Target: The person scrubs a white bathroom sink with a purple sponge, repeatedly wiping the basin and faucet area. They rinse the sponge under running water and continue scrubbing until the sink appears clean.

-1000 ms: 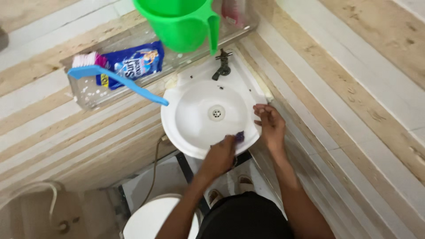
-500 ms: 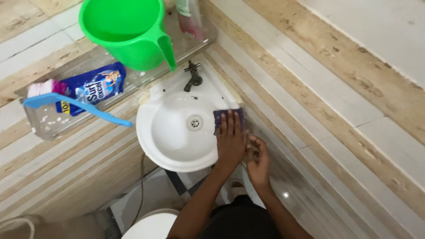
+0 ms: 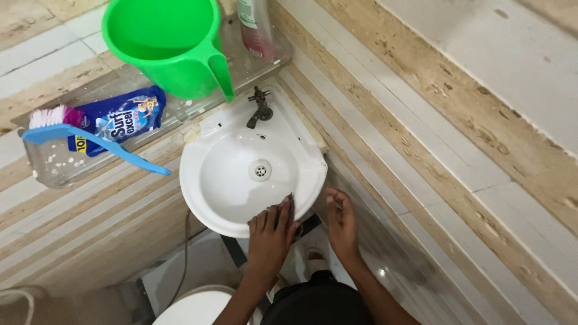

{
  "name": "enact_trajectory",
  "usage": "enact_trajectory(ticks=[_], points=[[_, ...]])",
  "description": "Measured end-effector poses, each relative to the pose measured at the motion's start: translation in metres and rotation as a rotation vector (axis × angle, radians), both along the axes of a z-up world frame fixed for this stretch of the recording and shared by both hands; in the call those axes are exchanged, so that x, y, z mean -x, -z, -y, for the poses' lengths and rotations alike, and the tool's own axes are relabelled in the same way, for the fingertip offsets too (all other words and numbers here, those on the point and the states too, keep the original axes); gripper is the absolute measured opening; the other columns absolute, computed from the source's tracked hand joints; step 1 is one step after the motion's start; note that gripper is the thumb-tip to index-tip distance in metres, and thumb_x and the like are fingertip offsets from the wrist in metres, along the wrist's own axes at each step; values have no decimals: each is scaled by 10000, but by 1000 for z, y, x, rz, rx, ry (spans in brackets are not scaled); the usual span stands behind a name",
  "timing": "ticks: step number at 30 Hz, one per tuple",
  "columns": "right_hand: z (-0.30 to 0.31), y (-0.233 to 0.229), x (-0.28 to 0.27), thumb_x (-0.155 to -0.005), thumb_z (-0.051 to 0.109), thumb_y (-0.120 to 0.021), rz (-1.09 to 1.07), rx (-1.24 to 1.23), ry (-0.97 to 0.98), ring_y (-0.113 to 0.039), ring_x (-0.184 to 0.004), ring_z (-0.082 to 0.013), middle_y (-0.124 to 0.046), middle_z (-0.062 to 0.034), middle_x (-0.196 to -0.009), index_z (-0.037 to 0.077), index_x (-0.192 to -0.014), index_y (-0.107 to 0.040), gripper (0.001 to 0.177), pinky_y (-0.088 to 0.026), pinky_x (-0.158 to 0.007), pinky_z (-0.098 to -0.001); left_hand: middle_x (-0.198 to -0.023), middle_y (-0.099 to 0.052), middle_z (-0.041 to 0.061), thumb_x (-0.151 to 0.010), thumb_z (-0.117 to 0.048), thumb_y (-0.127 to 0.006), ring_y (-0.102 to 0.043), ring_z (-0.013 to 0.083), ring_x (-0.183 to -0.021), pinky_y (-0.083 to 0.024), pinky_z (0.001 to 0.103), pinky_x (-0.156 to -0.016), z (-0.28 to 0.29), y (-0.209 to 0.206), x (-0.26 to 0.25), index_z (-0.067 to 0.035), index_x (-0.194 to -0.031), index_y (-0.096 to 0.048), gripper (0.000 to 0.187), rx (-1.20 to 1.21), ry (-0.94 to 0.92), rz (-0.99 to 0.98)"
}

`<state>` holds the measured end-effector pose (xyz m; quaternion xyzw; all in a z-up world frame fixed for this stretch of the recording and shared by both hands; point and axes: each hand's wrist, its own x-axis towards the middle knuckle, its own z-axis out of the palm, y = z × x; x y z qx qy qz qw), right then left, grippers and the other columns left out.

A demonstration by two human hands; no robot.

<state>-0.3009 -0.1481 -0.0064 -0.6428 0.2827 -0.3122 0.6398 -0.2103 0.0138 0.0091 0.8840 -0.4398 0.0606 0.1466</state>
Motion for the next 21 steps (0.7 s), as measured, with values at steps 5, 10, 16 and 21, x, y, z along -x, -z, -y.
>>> enact_trajectory(ticks=[5, 10, 16, 21], points=[[2, -1, -1, -1027, 171, -497, 48, 85, -52, -585, -1137, -135, -600, -69, -1251, 37, -1372, -541, 373, -511, -905, -283, -1543, -455, 202, -982, -369, -619, -512, 364, -1328, -424, 576, -967, 54, 7, 2, -95, -1546, -420, 658, 197, 6, 136], [2, 3, 6, -1091, 240, -484, -130, 15, 27, -563, -1041, -163, -649, -92, -1221, 52, -1358, -583, 341, -457, -915, -300, -1620, -368, 186, -1006, -394, -608, -424, 439, -1390, -399, 589, -962, 118, 14, -7, -128, -1580, -404, 665, 271, -99, 114], [-10, 1, 4, -1109, 239, -458, -37, 77, 86, -558, -1183, -169, -615, -100, -1308, 19, -1339, -579, 341, -438, -1024, -325, -1627, -368, 148, -978, -388, -629, -403, 452, -1427, -410, 574, -1010, 113, 19, -13, -154, -1580, -397, 686, 236, -56, 146], [-27, -3, -7, -1116, 162, -473, 29, 191, 58, -555, -1241, -198, -613, -114, -1345, 15, -1316, -595, 276, -433, -1088, -343, -1610, -410, 179, -999, -360, -646, -487, 406, -1349, -415, 540, -1002, 59, 16, -5, -134, -1608, -387, 699, 216, 23, 85]])
